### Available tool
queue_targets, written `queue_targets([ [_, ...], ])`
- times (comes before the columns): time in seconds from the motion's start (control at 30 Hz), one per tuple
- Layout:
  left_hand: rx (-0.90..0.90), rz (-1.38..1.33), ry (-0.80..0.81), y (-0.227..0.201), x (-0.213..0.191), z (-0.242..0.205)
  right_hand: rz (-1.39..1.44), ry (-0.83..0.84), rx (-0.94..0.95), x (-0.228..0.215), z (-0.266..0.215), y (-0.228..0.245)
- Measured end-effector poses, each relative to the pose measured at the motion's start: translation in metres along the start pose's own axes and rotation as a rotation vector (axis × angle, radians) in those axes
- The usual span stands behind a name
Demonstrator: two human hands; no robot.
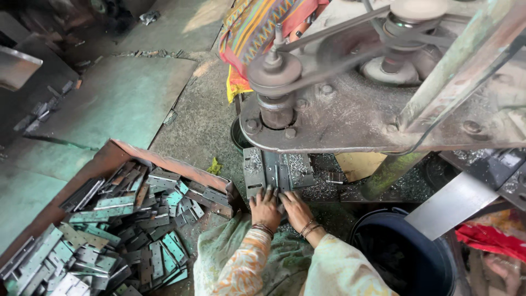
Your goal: The person repeatedly picks rectangular metal pieces from a bin, places them into a press machine, and operates the lever to process them. The person then removes the processed pieces and returns them to the bin. This cycle continues throughout the clip.
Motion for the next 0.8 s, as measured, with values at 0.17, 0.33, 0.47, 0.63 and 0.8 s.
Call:
queue_targets([
  [0.17, -0.067, 0.118, 0.207, 0.007, 0.020, 0.016, -0.128, 0.266, 0.351, -0.011, -0.043, -0.039],
  [0.33, -0.044, 0.236, 0.309, 0.007, 0.025, 0.027, -0.160, 0.760, 0.650, 0.011, -0.125, -0.089],
  [0.47, -0.042, 0.268, 0.325, 0.011, 0.033, 0.028, -0.121, 0.659, 0.692, 0.040, -0.145, -0.112],
  [0.63, -0.037, 0.232, 0.177, 0.011, 0.037, 0.020, -0.081, 0.561, 0.653, 0.070, -0.160, -0.132],
  [0.8, -0.033, 0.262, 0.165, 0.010, 0.036, 0.025, -0.090, 0.533, 0.645, 0.050, -0.142, -0.129],
])
Point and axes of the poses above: each hand's wrist, its own z-axis towards the middle knuckle, its own x-axis out of the palm, y = z × x, the point moved 10 cm from there along z, towards the middle knuckle, and after that the axes turned 15 degrees about x, right-handed, at the moved point
